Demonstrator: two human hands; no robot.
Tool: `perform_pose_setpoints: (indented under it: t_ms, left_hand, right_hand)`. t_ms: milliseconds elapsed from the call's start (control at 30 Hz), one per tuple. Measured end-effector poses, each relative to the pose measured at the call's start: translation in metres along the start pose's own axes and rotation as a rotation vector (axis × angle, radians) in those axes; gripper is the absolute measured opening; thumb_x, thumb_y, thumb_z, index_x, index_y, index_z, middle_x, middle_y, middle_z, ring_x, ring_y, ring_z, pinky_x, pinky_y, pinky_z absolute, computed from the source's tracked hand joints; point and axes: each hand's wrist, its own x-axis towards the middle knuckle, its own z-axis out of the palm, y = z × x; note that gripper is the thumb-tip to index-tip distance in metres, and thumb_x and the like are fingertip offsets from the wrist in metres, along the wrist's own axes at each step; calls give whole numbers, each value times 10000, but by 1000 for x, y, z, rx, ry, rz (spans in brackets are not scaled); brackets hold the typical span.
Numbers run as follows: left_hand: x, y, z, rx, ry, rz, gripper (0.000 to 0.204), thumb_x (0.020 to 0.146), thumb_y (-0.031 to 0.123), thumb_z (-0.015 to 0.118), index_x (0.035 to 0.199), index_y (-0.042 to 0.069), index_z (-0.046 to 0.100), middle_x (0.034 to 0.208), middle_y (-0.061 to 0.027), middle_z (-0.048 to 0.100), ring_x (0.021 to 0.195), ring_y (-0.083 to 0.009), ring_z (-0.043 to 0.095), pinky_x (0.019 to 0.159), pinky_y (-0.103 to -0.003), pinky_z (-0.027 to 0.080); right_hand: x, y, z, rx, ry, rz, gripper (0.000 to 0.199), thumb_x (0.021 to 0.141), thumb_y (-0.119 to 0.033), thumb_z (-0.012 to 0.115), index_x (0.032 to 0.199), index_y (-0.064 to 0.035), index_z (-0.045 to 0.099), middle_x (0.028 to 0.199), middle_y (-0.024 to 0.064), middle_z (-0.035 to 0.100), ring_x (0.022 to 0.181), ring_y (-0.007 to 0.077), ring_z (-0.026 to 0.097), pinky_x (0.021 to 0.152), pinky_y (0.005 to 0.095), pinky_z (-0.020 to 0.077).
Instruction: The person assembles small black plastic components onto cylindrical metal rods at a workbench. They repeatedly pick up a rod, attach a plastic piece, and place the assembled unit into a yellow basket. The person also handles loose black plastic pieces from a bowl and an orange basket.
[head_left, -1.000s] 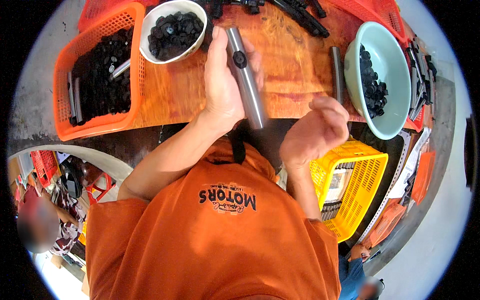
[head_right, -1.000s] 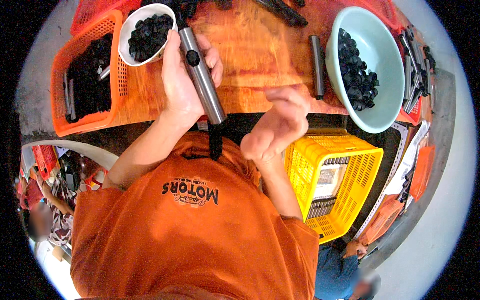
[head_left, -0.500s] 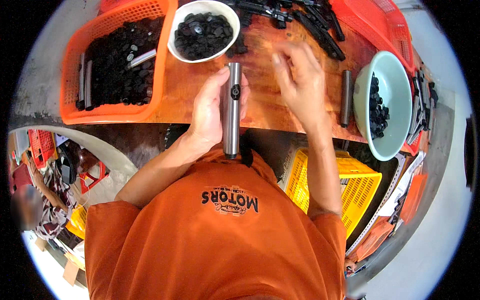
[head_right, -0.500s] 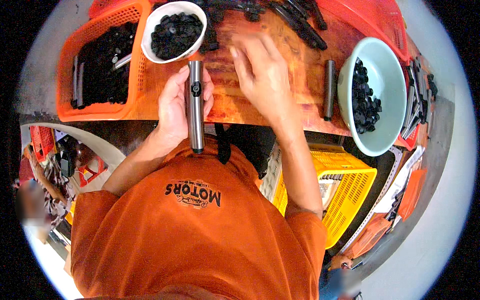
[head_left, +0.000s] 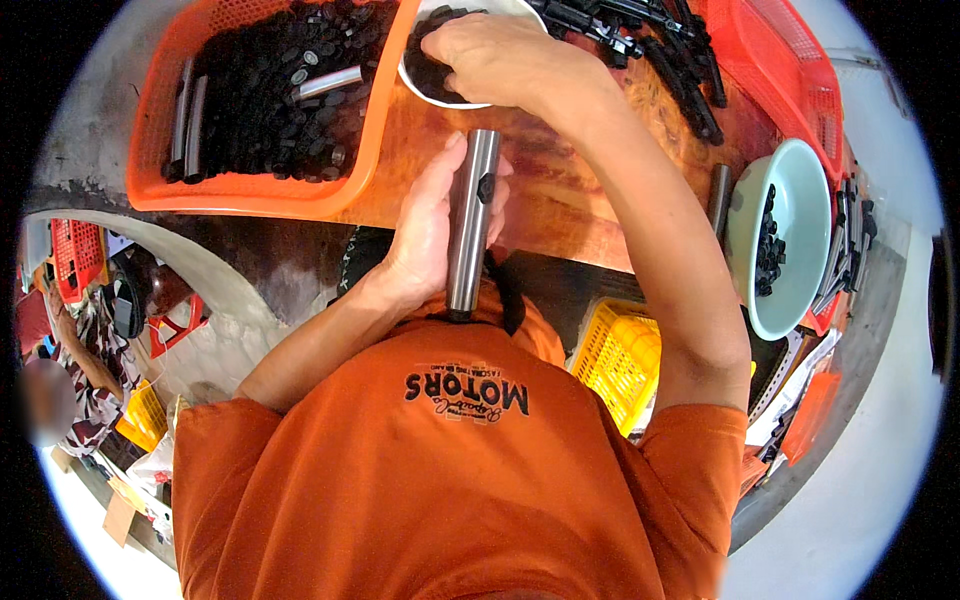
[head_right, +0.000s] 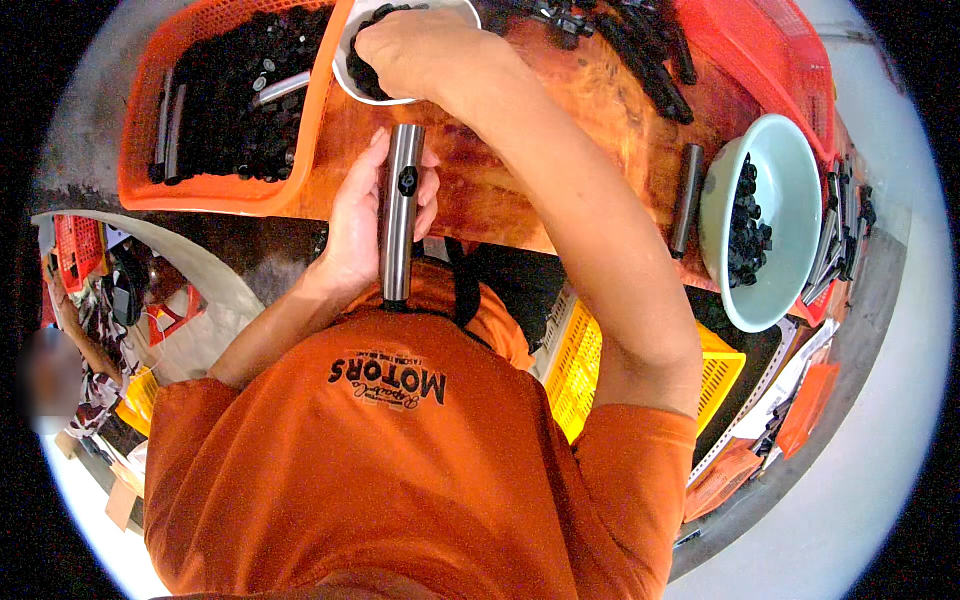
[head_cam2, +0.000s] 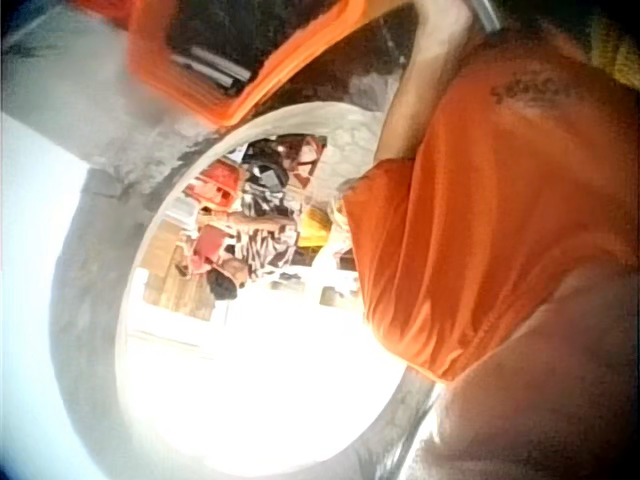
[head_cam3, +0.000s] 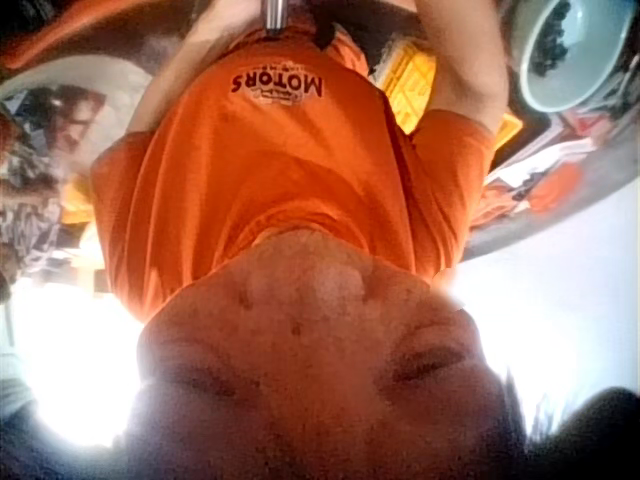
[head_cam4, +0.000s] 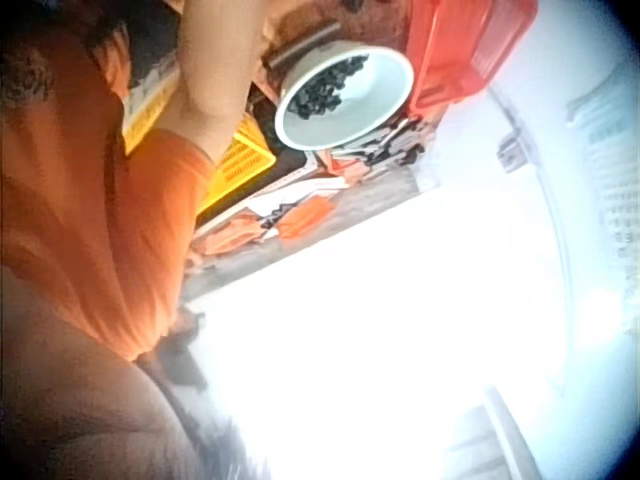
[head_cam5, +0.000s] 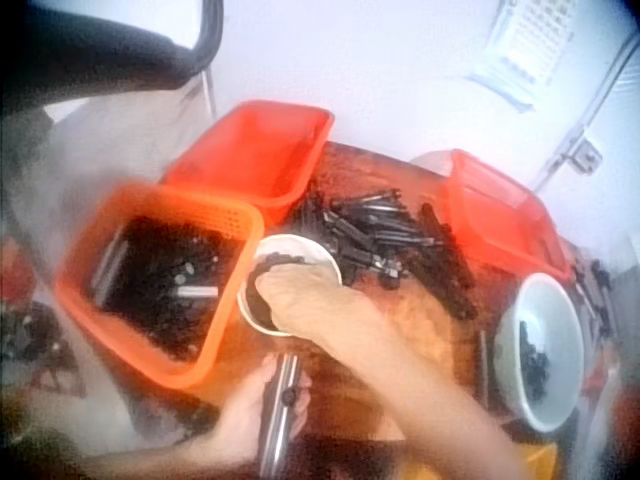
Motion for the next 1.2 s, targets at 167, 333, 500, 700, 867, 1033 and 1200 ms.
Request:
perform_pose_setpoints:
  t_ms: [167, 333, 500, 700, 867, 1033, 1200]
  left_hand:
    - [-2, 4, -3, -13, -5, 7, 483, 992, 494, 303, 991, 75, 545, 669, -28, 483, 499, -149, 450, 462, -258, 362]
    - [-2, 7, -3, -39, 0, 6, 483, 989, 497, 312, 997, 76, 549, 674, -28, 488, 508, -151, 459, 466, -259, 362]
    - [1, 7, -4, -63, -25, -11, 485, 989, 499, 312, 1005, 78, 551, 690, -27, 496, 519, -151, 468, 475, -256, 355]
    - [2, 16, 7, -19, 93, -4, 433, 992, 481, 357, 992, 89, 541, 695, -19, 494, 524, -138, 458, 474, -247, 358]
    - [10, 14, 8, -43, 105, 164, 358, 994, 446, 398, 961, 119, 540, 697, -2, 503, 556, -103, 455, 479, -231, 369]
    - [10, 9, 29, -50, 36, 246, 316, 1001, 393, 423, 958, 105, 545, 725, -5, 551, 589, -98, 507, 509, -241, 430]
    - [14, -5, 32, 90, 58, 217, 345, 1002, 440, 390, 955, 141, 556, 703, 4, 519, 561, -111, 501, 510, -272, 455]
  right_hand:
    - [2, -2, -1, -72, 35, 35, 180, 745, -20, 510, 831, 28, 661, 877, 240, 654, 846, 349, 651, 733, 428, 498]
    - [-4, 5, -11, 247, 46, 67, 197, 738, 62, 490, 852, 36, 649, 845, 259, 633, 837, 363, 640, 735, 423, 490]
    - [-8, -3, -16, 266, 123, 165, 171, 773, 30, 515, 887, 35, 643, 912, 255, 636, 858, 364, 637, 762, 419, 491]
    - [-31, -16, -12, 693, 585, -7, 152, 873, -83, 547, 952, 14, 633, 964, 177, 649, 813, 251, 630, 738, 341, 506]
    - [-97, -27, 11, 1053, 619, 224, 102, 871, -68, 655, 954, -14, 674, 833, 25, 671, 686, 83, 597, 619, 225, 490]
    - [-119, -54, 60, 1466, 738, 449, 106, 899, -107, 647, 954, -17, 654, 741, 1, 627, 619, 61, 590, 544, 196, 481]
    - [-132, -60, 73, 1563, 852, 487, 105, 909, -102, 633, 965, -14, 646, 725, -6, 620, 610, 47, 571, 528, 188, 462]
